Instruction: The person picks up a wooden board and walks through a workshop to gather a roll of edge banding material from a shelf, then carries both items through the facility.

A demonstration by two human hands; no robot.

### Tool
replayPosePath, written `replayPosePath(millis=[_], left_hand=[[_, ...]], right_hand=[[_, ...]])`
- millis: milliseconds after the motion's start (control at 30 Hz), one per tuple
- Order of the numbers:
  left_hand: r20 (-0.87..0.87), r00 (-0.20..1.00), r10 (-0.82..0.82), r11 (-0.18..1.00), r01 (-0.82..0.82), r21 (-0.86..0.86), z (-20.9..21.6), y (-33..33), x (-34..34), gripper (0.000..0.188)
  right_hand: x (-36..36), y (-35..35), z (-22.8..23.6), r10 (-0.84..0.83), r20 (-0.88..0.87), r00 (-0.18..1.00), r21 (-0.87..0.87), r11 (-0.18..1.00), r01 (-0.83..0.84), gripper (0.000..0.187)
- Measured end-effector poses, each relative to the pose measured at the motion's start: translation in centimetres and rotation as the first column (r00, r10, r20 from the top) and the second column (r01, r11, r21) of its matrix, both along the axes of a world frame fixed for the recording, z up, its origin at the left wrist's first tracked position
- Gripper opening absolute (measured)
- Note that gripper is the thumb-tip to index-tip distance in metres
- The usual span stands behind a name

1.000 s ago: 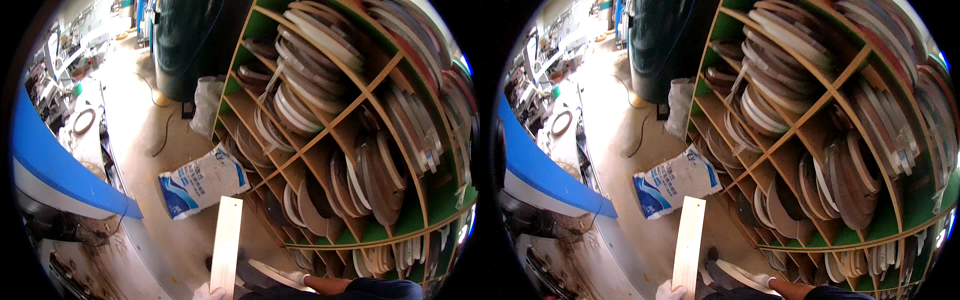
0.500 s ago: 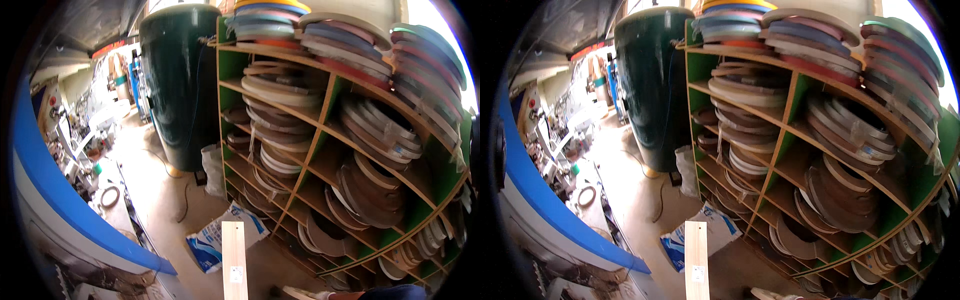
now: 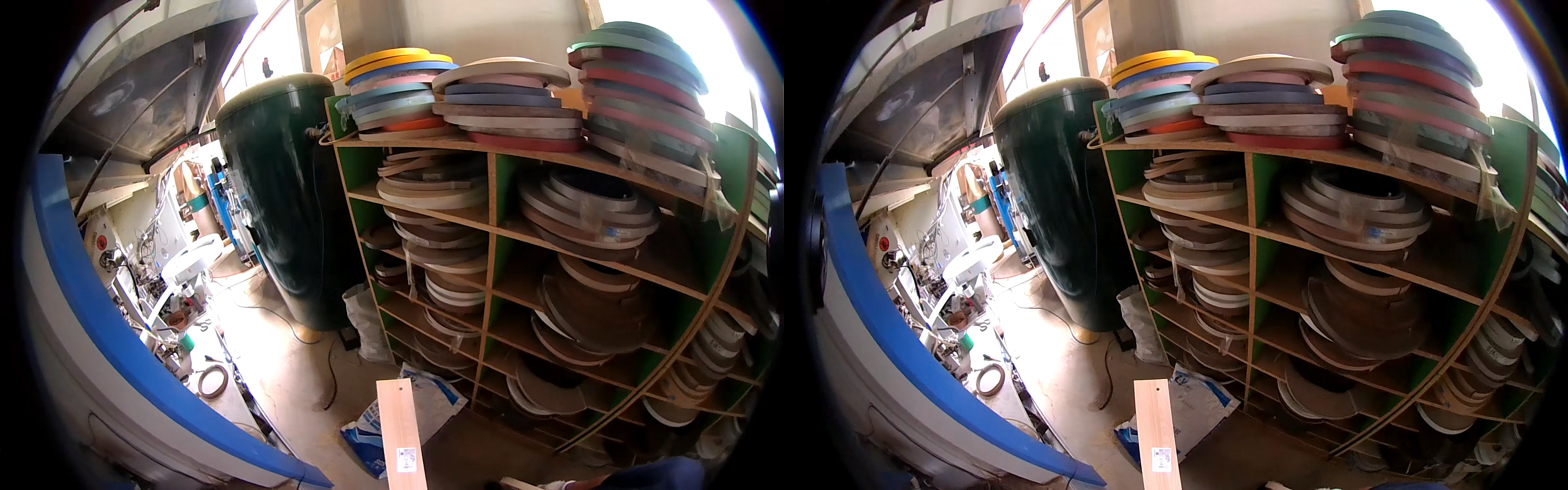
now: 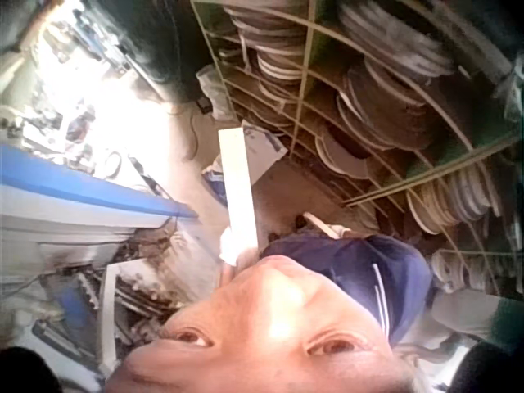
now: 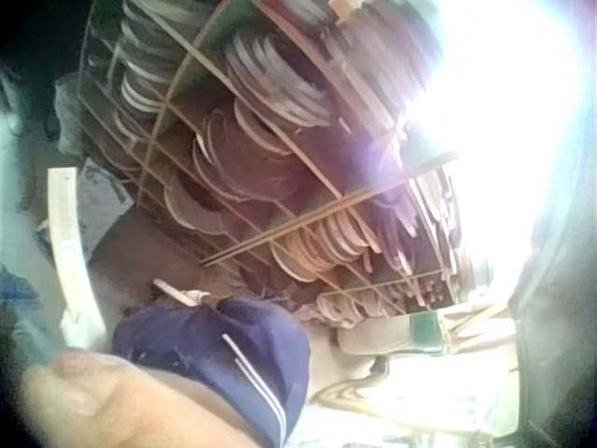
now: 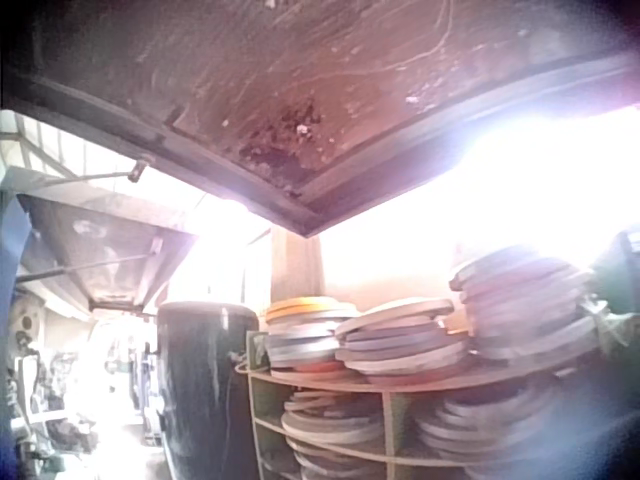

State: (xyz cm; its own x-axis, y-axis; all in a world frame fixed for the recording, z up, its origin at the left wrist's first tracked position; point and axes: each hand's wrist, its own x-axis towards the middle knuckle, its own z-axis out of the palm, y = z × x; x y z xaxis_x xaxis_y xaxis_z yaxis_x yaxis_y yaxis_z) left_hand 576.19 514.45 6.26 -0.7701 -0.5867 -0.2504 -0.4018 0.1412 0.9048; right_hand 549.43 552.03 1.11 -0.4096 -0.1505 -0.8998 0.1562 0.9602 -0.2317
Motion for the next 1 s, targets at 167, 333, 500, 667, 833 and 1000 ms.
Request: replayPosePath(millis=[167, 333, 500, 667, 833, 1000], left_hand=[[-0.035, 0.999, -0.034, 0.999, 0.034, -0.007, 3.3, -0.1, 0.2, 0.025], [-0.14, 0.983, -0.116, 0.993, 0.113, -0.028, 7.2, -0.2, -0.7, 0.022], [-0.06, 0.964, -0.26, 0.86, 0.203, -0.468, 2.7, -4.9, 0.3, 0.017], [0.048, 0.989, -0.142, 0.97, 0.149, -0.19, 5.6, -4.2, -2.5, 0.029], [0.009, 0.963, -0.27, 0.884, 0.252, -0.395, 8.0, -6.3, -4.9, 0.039], [-0.056, 0.962, -0.268, 0.759, 0.175, -0.627, 10.4, -8.8, -5.1, 0.051]], right_hand=[[1.6, 0.9, -0.9, -0.04, -0.005, 0.999, -0.007, 0.999, 0.04, 0.081], [3.9, 2.0, -1.4, -0.103, -0.012, 0.995, -0.03, 0.994, 0.103, 0.08], [5.1, 0.9, -1.9, -0.137, -0.01, 0.99, -0.094, 0.986, 0.136, 0.079], [6.7, 1.3, -2.4, -0.227, -0.014, 0.974, -0.133, 0.966, 0.223, 0.078], [7.5, 1.1, -2.8, -0.308, -0.015, 0.951, -0.177, 0.937, 0.301, 0.077], [7.9, 1.0, -2.7, -0.373, -0.019, 0.928, -0.212, 0.908, 0.36, 0.076]])
